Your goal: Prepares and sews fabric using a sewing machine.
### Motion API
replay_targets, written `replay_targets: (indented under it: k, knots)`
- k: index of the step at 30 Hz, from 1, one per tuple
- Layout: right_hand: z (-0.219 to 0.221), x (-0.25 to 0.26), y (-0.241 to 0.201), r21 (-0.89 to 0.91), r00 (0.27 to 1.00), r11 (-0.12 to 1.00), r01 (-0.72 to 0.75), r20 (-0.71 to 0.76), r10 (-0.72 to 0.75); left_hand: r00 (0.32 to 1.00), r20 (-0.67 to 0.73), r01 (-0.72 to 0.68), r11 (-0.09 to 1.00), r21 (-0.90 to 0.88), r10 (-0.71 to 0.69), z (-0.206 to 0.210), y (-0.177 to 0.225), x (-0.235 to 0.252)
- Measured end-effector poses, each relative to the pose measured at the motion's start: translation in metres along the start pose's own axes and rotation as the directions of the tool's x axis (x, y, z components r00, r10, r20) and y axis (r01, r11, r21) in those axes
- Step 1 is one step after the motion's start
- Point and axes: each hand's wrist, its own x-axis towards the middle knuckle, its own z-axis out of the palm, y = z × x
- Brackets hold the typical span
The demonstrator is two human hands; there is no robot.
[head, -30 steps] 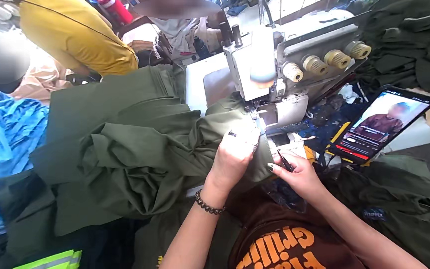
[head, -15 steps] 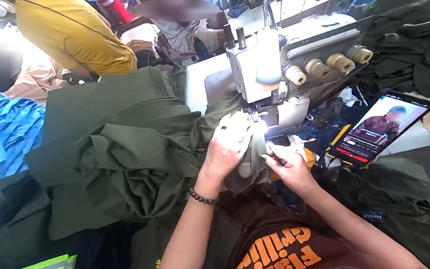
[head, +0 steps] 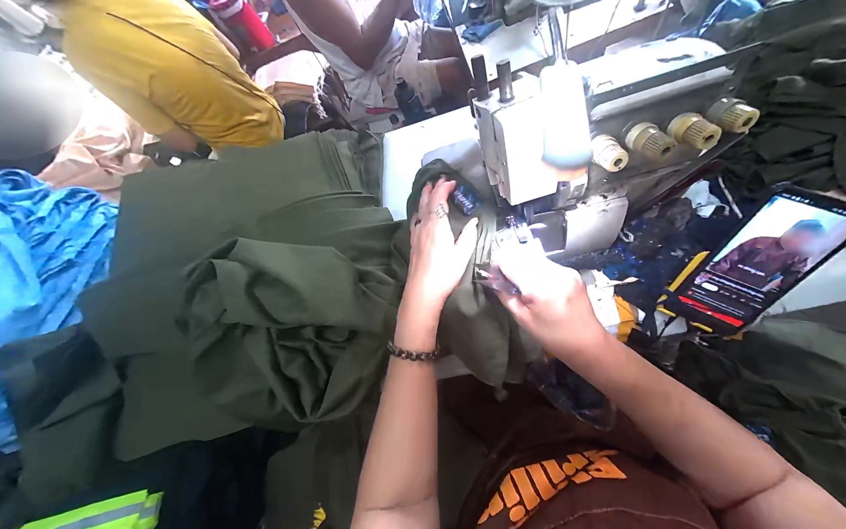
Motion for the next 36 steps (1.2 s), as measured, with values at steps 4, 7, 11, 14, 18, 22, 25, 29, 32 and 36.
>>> replay_targets:
  k: [4,7,11,14,18,22,25,29,32,36]
  knots:
    - [-0.011,-0.020,0.014,0.108,0.981,0.993,-0.037,0.193,0.015,0.960,-0.233,0.112,0.974,-0.197,-0.158,0.023,0.006,-0.054]
    - [-0.029,-0.039,0.037,0.157,0.934,0.983,-0.093,0.357,0.031,0.941,-0.319,0.047,0.980,-0.195,-0.109,0.019,0.016,-0.094]
    - [-0.069,-0.027,0.046,0.068,0.860,0.974,-0.215,0.485,0.156,0.937,-0.296,-0.175,0.982,0.066,0.187,-0.022,0.000,-0.074]
    - [-0.077,-0.005,0.040,-0.031,0.931,0.998,-0.052,0.361,0.060,0.925,-0.045,-0.352,0.895,0.274,0.378,-0.043,-0.017,-0.038]
    - [-0.065,0.022,0.032,-0.233,0.968,0.943,0.236,0.147,-0.206,0.925,-0.029,-0.326,0.830,0.453,0.379,-0.063,-0.028,-0.029]
    - [-0.046,0.039,0.015,-0.375,0.946,0.881,0.291,0.249,-0.207,0.916,-0.114,-0.278,0.812,0.513,0.385,-0.079,-0.019,-0.046]
    - [-0.036,0.052,-0.002,-0.394,0.908,0.860,0.325,0.384,-0.167,0.917,-0.170,-0.244,0.846,0.473,0.360,-0.086,-0.013,-0.057]
    - [-0.033,0.057,-0.003,-0.322,0.924,0.913,0.252,0.360,-0.128,0.933,-0.227,-0.175,0.903,0.392,0.279,-0.099,-0.006,-0.065]
    - [-0.037,0.054,-0.006,-0.154,0.960,0.964,0.217,0.212,-0.182,0.923,-0.277,-0.163,0.924,0.347,0.267,-0.100,-0.002,-0.069]
    - [-0.035,0.054,-0.022,-0.106,0.968,0.965,0.241,0.104,-0.230,0.913,-0.321,-0.181,0.956,0.231,0.251,-0.099,0.007,-0.073]
